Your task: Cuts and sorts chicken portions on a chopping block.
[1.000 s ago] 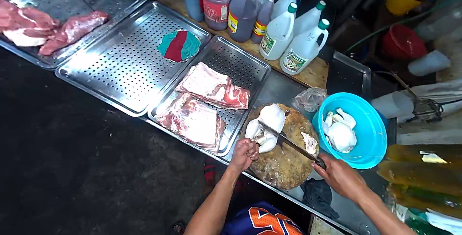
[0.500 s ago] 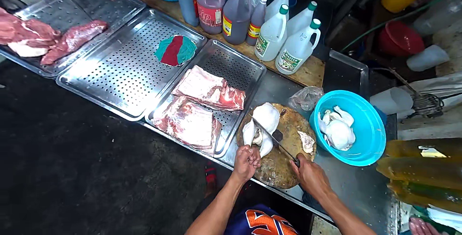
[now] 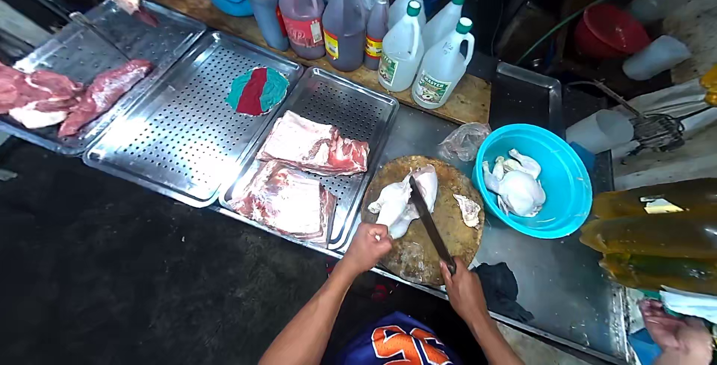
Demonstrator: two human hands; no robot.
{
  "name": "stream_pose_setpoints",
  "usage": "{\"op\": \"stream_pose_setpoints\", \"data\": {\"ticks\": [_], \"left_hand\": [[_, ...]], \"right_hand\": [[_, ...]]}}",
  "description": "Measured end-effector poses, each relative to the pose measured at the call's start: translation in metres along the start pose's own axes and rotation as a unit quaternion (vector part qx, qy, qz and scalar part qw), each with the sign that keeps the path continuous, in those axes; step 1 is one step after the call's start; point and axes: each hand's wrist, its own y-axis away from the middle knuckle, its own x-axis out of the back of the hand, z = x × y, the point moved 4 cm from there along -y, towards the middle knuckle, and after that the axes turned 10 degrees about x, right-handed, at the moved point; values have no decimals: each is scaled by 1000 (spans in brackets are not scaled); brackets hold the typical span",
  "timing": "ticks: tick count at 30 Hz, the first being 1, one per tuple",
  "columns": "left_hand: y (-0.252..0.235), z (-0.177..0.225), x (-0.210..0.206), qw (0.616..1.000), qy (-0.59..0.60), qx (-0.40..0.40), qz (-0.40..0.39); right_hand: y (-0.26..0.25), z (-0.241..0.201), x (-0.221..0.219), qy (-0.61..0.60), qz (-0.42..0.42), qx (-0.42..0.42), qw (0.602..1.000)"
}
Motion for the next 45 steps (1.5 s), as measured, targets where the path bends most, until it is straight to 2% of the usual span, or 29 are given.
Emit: {"op": "stream_pose_setpoints", "data": {"ticks": [2, 4, 7, 11, 17, 19, 22, 24, 27, 29, 30, 32, 34, 36, 37, 38, 39, 40, 41, 42, 43, 45], "left_hand": [[-5, 8, 2, 986, -150, -31, -64], [-6, 6, 5, 970, -204, -59, -116], [-6, -4, 7, 974, -157, -51, -153], [-5, -16, 6, 980, -71, -26, -183], [-7, -27, 11, 973, -15, -28, -230], [-11, -27, 15, 971, 0, -26, -239], [-16, -27, 20, 970, 10, -14, -244], [-19, -27, 22, 970, 18, -8, -242], [-22, -26, 23, 971, 21, -7, -240], [-23, -26, 22, 971, 19, -8, -238], [-23, -26, 22, 971, 17, -8, -238], [-22, -28, 24, 970, 19, -7, -242], [-23, -28, 22, 970, 33, -11, -242], [-23, -27, 20, 970, 51, -9, -239], [-21, -27, 19, 969, 53, -7, -239], [-20, -27, 19, 970, 52, -4, -237], [-21, -26, 19, 972, 45, -1, -232], [-22, -25, 19, 974, 35, 3, -225], [-23, -26, 20, 974, 31, 10, -222], [-22, -26, 22, 975, 27, 16, -220], [-26, -24, 23, 976, 17, 14, -215], [-24, -23, 31, 978, 8, 16, -207]], "right_hand": [[13, 5, -10, -30, 7, -17, 999], [22, 2, -19, -79, 19, -19, 996], [44, -15, -28, -152, 26, -46, 987], [65, -51, -25, -207, 95, -89, 970], [40, -127, 18, -183, 182, -82, 963], [22, -140, 17, -159, 177, -86, 968], [4, -142, -4, -138, 100, -133, 976], [2, -140, -14, -133, 85, -146, 977], [10, -148, 13, -148, 128, -129, 972], [17, -164, 60, -162, 200, -87, 962], [21, -174, 88, -163, 262, -53, 950], [29, -195, 144, -178, 395, 28, 901], [36, -217, 191, -232, 513, 135, 815], [30, -232, 204, -292, 578, 223, 729], [21, -230, 186, -313, 582, 221, 718], [10, -220, 151, -303, 558, 180, 751], [0, -204, 104, -249, 487, 94, 832], [-10, -186, 57, -190, 350, -15, 917], [-20, -167, 16, -149, 198, -97, 964], [-25, -154, -12, -127, 83, -150, 977], [-29, -147, -19, -114, 9, -178, 977], [-25, -146, -16, -113, -58, -190, 973]]}}
